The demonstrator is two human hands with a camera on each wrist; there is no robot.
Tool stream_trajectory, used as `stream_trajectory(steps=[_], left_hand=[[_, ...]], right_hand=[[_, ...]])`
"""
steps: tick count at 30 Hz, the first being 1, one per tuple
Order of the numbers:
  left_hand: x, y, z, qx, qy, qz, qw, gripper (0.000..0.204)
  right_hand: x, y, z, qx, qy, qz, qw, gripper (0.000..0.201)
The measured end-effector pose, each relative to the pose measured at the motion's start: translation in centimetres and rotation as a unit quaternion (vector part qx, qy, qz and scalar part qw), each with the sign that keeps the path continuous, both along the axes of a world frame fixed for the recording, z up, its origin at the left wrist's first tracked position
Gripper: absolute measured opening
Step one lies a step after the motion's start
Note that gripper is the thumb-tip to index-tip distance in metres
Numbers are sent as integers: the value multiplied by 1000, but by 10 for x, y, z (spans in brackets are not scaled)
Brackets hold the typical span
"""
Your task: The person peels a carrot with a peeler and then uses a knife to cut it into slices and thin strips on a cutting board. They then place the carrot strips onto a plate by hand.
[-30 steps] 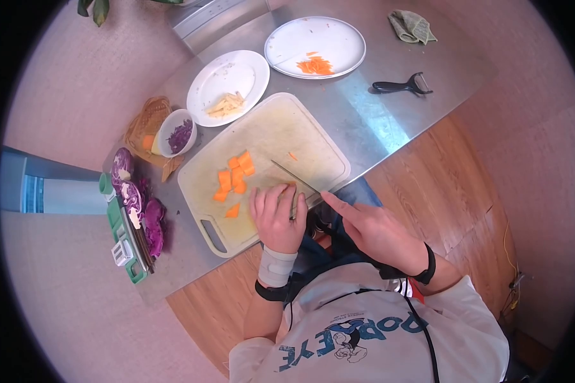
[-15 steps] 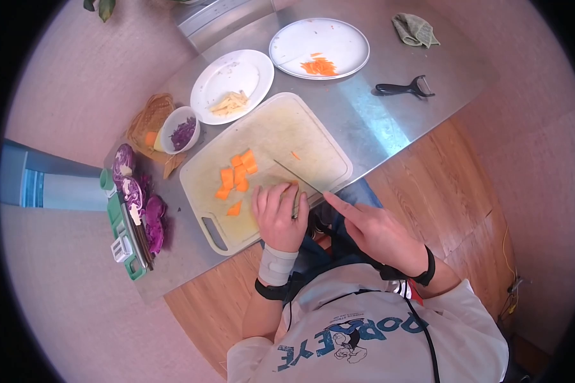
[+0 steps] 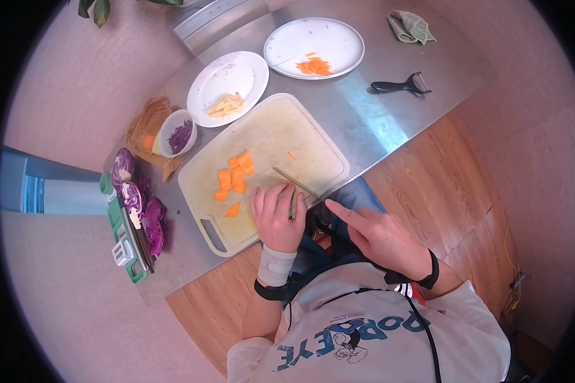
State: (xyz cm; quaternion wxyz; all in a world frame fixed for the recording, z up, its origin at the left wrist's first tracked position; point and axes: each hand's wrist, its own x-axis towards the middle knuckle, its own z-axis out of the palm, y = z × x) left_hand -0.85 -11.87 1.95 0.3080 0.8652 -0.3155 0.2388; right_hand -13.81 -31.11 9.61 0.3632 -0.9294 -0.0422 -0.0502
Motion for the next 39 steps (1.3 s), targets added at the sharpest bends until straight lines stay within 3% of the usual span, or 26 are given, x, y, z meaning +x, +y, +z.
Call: stream_trajectory(steps=[39], left_hand=[[-1, 0, 1, 5, 12, -4, 1000, 22]], right_hand=[[9, 4, 10, -46, 62, 30, 997, 72]])
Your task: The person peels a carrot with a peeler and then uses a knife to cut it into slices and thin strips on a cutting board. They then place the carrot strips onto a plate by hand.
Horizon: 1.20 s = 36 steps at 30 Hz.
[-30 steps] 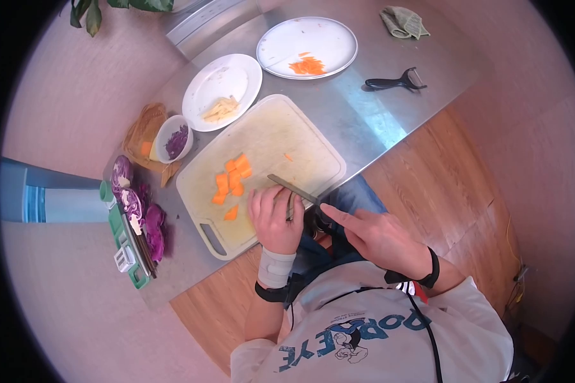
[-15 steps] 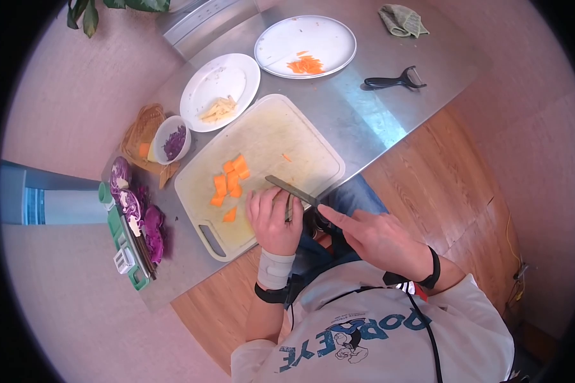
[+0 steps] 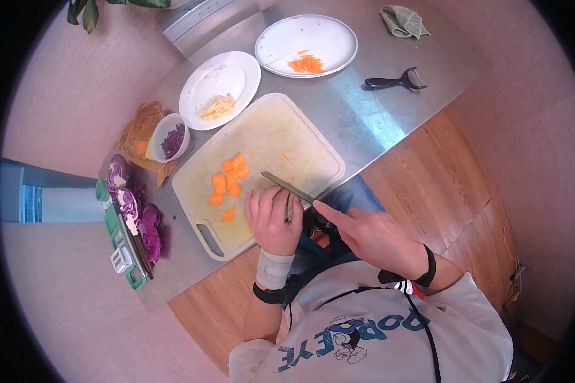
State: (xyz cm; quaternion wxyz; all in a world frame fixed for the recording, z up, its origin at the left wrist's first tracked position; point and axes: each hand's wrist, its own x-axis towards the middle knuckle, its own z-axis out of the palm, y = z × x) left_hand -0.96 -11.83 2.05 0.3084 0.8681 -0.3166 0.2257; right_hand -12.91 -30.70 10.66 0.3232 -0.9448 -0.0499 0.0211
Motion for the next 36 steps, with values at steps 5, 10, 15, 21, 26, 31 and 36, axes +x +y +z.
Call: stream_trajectory(steps=[5, 10, 15, 21, 26, 31, 36], left_hand=[[0, 0, -1, -3, 1, 1, 1000, 23], [0, 0, -1, 2, 1, 0, 1000, 24], [0, 0, -1, 2, 1, -3, 1000, 24], [0, -1, 1, 0, -1, 1, 1000, 24], [-1, -1, 2, 2, -3, 5, 1000, 23], [0, -1, 0, 3, -3, 3, 1000, 23], [0, -1, 0, -1, -6, 6, 1000, 23]], right_hand=[[0, 1, -5, 5, -3, 1, 1000, 74], [-1, 2, -4, 2, -2, -4, 1000, 74], [2, 6, -3, -4, -2, -5, 1000, 74], [6, 5, -7, 27, -24, -26, 999, 69], [8, -4, -16, 46, -49, -29, 997, 70], [8, -3, -12, 48, -50, -36, 997, 68], [6, -2, -12, 21, -50, -24, 998, 67]])
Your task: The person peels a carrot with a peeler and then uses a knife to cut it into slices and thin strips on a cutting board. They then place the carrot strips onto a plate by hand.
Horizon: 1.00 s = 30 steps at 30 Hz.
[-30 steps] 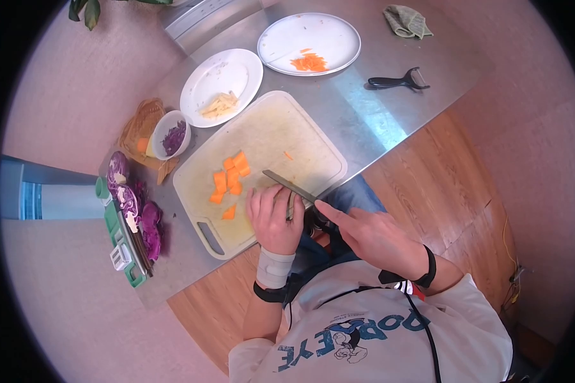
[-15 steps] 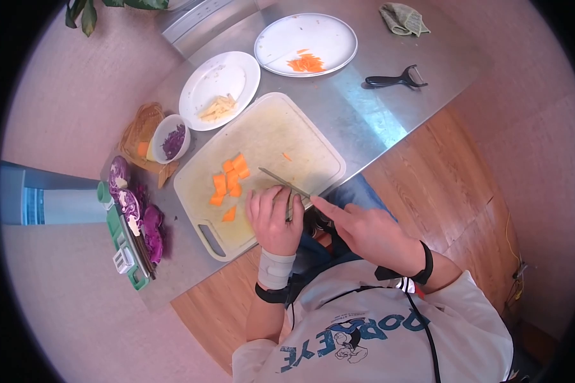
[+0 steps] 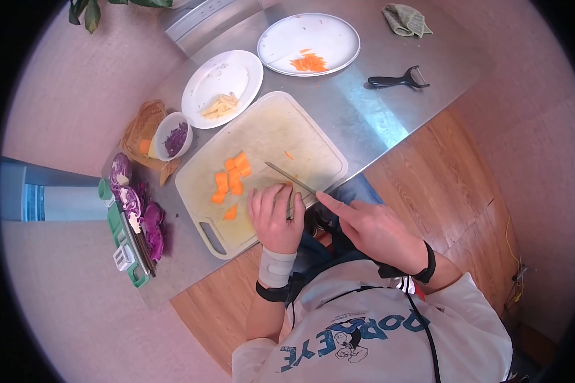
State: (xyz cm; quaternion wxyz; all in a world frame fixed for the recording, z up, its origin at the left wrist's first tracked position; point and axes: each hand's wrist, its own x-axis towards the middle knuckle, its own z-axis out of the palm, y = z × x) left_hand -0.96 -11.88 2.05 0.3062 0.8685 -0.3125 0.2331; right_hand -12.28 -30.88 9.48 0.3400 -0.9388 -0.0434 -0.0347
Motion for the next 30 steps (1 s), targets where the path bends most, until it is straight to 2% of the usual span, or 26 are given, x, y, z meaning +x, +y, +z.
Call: stream_trajectory(steps=[30], left_hand=[[0, 1, -3, -4, -7, 1, 1000, 21]], right_hand=[[-17, 2, 9, 0, 39, 5, 999, 71]])
